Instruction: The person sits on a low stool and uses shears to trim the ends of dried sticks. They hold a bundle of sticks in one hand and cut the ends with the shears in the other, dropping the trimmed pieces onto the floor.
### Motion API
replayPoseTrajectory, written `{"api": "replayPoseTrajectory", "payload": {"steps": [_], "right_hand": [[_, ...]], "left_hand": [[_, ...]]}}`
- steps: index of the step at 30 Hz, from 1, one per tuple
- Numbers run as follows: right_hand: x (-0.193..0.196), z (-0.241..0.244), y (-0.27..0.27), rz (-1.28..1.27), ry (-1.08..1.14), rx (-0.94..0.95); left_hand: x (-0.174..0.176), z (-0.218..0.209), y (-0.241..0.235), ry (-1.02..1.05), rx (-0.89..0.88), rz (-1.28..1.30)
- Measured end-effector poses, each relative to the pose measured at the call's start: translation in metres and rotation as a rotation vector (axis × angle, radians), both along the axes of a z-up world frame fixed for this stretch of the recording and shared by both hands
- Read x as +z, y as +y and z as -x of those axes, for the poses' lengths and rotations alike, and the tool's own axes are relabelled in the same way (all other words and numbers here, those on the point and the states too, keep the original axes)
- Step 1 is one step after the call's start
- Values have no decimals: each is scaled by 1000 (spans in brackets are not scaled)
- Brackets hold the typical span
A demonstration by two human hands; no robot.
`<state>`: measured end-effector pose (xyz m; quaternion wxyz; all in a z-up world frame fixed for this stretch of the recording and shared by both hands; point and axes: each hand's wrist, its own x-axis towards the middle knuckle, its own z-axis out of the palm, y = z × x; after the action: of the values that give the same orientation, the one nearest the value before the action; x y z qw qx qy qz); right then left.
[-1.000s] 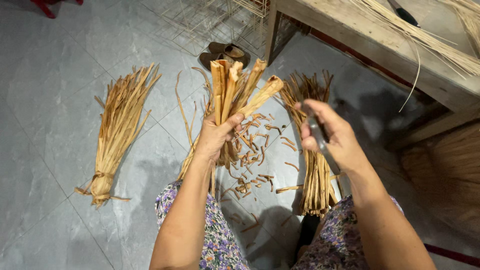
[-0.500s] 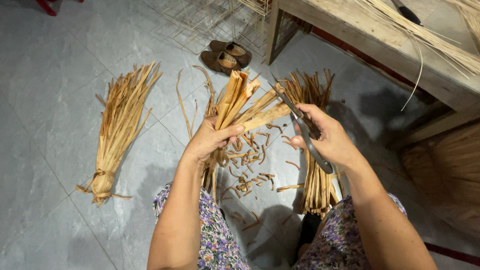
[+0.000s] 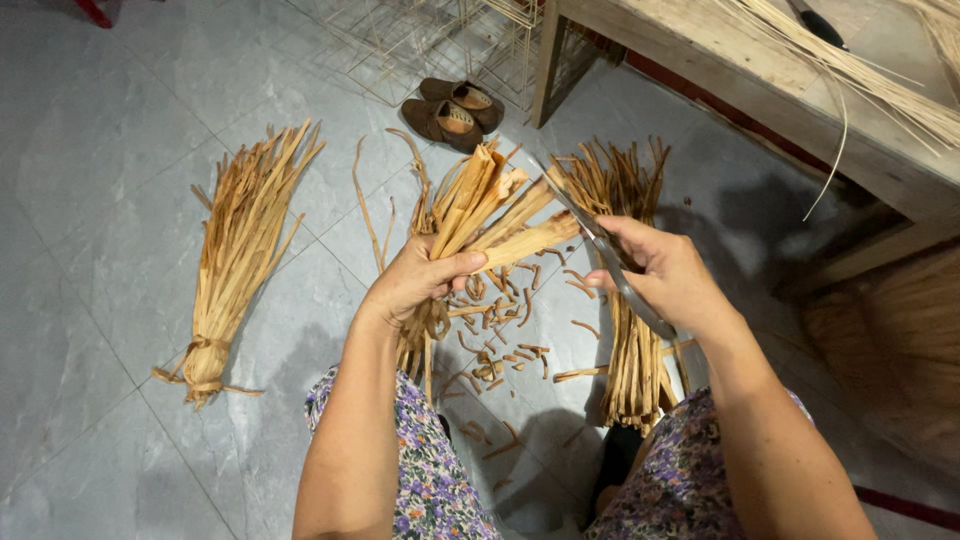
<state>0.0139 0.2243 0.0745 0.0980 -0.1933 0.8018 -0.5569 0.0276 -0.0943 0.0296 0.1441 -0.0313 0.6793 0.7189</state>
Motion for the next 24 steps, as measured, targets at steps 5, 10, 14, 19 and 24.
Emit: {"api": "replayPoseTrajectory", "payload": {"steps": [5,10,14,19,24], "right_hand": [[-7,0,0,90,-25,-27],[-9,-3,2,167,172,-50],[1,-10,3,-107,188,-18],[-2,-12,-13,-178,178,-79],[-11,-7,-16,75,106,-5]], "left_hand": [[2,-1,-4,21,4,-20],[-1,2,-2,31,38,2],[-2,4,0,50,59,24],[-16,5,2,95,-46,9],[-22,11,-1,156,-158,21]]}}
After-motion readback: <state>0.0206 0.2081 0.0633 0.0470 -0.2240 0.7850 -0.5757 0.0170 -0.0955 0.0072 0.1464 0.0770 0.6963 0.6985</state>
